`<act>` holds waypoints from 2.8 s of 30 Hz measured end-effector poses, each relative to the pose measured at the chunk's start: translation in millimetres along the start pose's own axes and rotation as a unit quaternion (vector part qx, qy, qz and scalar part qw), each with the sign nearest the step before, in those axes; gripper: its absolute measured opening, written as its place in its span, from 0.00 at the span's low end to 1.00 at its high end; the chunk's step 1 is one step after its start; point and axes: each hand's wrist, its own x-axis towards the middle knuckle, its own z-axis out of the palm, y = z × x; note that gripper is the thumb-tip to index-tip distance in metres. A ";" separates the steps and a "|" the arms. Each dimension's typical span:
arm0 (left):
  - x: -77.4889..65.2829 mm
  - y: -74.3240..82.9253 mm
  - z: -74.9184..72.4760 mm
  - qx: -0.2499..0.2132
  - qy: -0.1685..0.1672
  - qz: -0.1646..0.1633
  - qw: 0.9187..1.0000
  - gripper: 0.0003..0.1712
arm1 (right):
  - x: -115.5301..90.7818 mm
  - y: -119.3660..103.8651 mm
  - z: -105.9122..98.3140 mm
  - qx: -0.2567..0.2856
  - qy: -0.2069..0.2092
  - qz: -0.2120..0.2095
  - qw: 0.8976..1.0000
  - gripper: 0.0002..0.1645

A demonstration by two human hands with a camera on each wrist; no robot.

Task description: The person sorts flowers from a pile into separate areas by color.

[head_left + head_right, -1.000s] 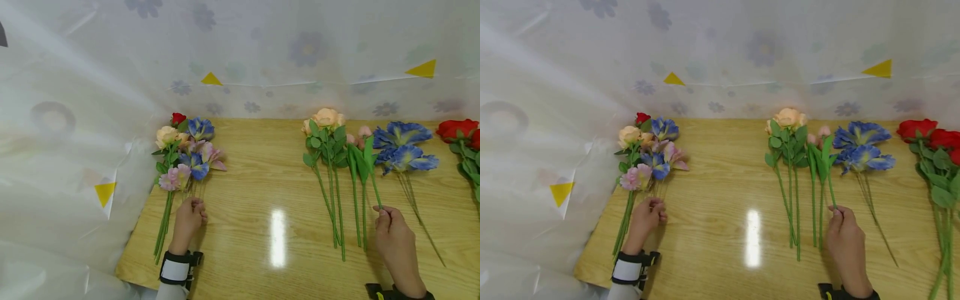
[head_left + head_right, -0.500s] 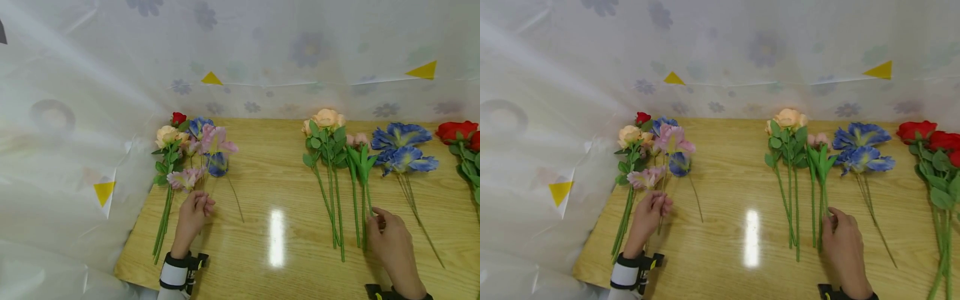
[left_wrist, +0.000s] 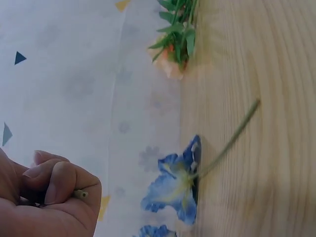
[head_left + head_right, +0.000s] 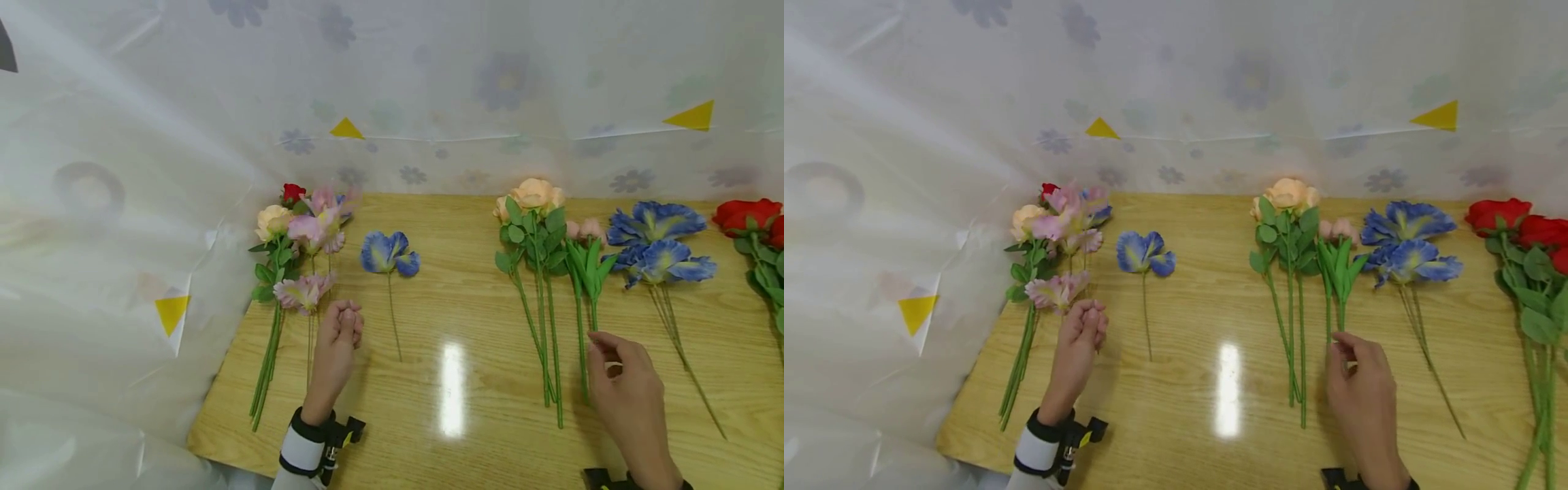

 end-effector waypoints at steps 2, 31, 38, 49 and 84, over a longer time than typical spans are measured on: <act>-1.0 2.5 10.6 -0.025 -0.023 0.013 0.999 0.15 | -2.9 -11.0 4.9 0.031 -0.018 -0.023 0.999 0.15; -21.7 24.8 94.7 -0.119 -0.255 -0.005 0.960 0.18 | -21.2 -94.3 64.3 0.353 -0.370 -0.071 0.856 0.20; -21.6 21.9 97.8 -0.025 -0.223 0.020 0.974 0.17 | -21.7 -93.2 68.2 0.306 -0.309 -0.098 0.895 0.14; -19.0 18.4 95.8 0.139 -0.203 0.062 0.967 0.14 | -16.0 -89.8 67.3 0.280 -0.274 -0.068 0.918 0.12; 28.5 -29.0 24.7 0.381 -0.134 -0.105 0.909 0.27 | 11.2 -50.4 70.8 0.065 -0.275 0.018 0.959 0.25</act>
